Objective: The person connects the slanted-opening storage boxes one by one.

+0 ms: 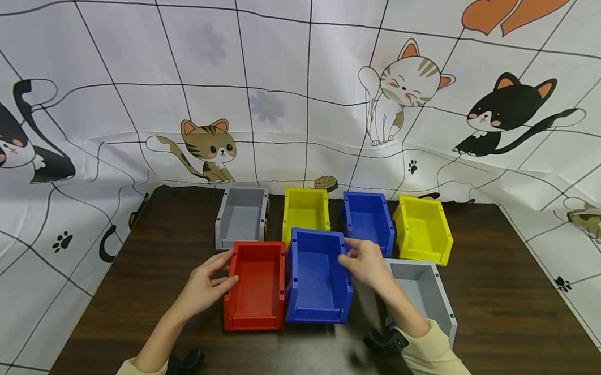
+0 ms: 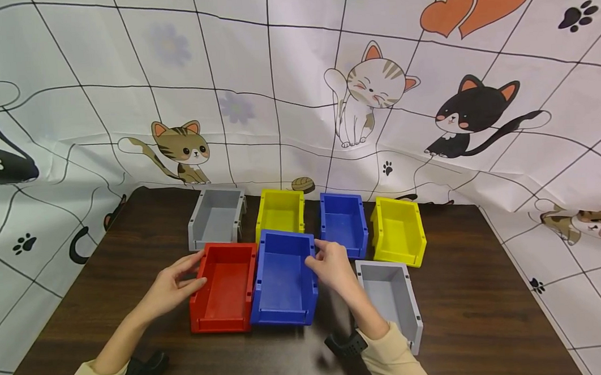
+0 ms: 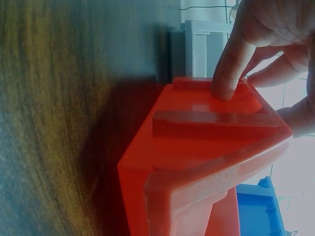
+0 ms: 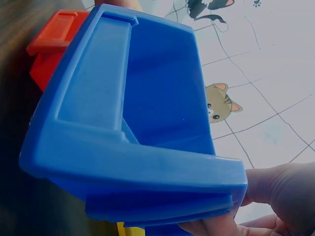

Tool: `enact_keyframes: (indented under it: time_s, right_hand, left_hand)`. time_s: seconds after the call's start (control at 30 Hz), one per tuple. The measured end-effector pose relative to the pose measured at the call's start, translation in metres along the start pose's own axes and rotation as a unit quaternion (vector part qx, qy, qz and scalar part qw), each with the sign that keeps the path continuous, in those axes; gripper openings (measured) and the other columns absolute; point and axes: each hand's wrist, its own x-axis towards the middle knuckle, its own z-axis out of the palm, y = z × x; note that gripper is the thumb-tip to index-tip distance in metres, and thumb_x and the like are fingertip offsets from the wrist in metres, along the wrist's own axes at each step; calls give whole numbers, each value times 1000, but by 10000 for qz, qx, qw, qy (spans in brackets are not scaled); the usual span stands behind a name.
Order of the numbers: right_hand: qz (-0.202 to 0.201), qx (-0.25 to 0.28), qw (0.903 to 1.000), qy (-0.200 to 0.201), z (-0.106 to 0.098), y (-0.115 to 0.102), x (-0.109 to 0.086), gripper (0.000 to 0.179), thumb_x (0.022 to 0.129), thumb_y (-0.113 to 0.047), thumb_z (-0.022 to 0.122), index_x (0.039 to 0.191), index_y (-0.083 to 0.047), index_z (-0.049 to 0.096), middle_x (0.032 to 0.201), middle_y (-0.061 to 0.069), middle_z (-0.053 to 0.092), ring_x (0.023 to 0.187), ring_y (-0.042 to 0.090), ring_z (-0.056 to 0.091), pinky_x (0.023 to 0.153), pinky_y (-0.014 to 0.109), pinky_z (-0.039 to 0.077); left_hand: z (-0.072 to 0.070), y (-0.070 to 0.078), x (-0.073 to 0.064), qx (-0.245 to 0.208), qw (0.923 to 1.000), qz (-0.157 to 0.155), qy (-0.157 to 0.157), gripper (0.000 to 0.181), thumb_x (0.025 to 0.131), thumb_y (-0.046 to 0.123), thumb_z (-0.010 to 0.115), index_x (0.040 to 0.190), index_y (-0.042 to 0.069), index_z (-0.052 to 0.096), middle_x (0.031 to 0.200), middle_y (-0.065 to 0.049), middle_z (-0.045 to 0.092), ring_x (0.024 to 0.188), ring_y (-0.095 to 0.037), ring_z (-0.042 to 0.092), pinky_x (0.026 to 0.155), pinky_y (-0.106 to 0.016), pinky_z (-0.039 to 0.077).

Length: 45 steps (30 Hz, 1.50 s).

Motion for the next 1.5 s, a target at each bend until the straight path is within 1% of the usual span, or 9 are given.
enact_keyframes:
  time_s: [0.23,0.63,0.73,0.9,0.97,1.07,1.23,1.33,1.5]
  right_hand:
    - [138,4,9999,-48,1,2,1,49,82,-1,59,127,15,48,46,-1,46,36,11,41,36,19,25]
    - [31,-75,9998,-154,1,-2,4,51,83,-1,60,129,15,46,46,-1,47,36,13,44,36,19,25]
    - [59,-80,9997,-204,-1,-4,5,49,86,-5,61,130,12,47,48,1,51,38,13,48,36,20,30]
    - [202,438,9982,-352,-5,-5,4,45,92,-10,57,132,7,48,55,7,59,45,23,58,45,32,52]
    - [259,759,9959,-415,-5,-3,5,44,93,-10,56,133,7,47,57,7,59,48,27,60,50,41,55]
    - [306,1201,9910,-503,-5,1,7,44,92,-8,57,132,10,46,58,5,58,47,24,59,53,48,55]
    - [603,1820,9785,-755,-4,8,11,37,92,-5,56,125,10,46,57,3,53,44,14,52,46,37,54]
    - [733,1922,9746,-888,-4,10,13,32,93,-5,55,120,7,45,57,3,52,43,12,51,44,30,52]
    - [754,2011,9713,-1023,-5,11,14,29,93,-6,55,117,6,43,58,4,52,43,12,51,43,27,51]
  left_hand:
    - [0,0,0,-17,10000,-25,-20,59,83,-4,66,135,-12,40,133,-31,43,105,-42,53,80,-42,53]
    - [0,0,0,57,10000,37,8,59,82,-4,66,135,-11,41,132,-30,44,103,-40,54,79,-42,54]
    - [0,0,-1,73,10000,38,14,59,82,-4,66,135,-12,40,132,-31,44,103,-41,54,78,-42,54]
    - [0,0,-1,62,10000,12,-8,60,83,-4,66,136,-12,39,133,-31,43,104,-42,53,79,-42,54]
    - [0,1,-1,59,10000,6,-5,60,83,-4,66,136,-12,39,133,-31,42,105,-42,53,79,-42,54]
    - [0,1,-1,59,10000,-6,7,60,83,-4,66,136,-12,39,133,-31,42,105,-43,53,79,-42,54]
    - [0,1,-1,39,10000,-16,-11,60,83,-4,66,136,-12,38,134,-31,41,107,-44,52,79,-42,53]
    - [0,1,-1,39,10000,-21,-24,60,84,-3,66,136,-12,38,134,-32,41,107,-44,52,79,-43,53]
    - [0,0,0,-38,10000,-20,-37,60,83,-4,66,136,-12,38,135,-31,41,112,-45,50,80,-42,53]
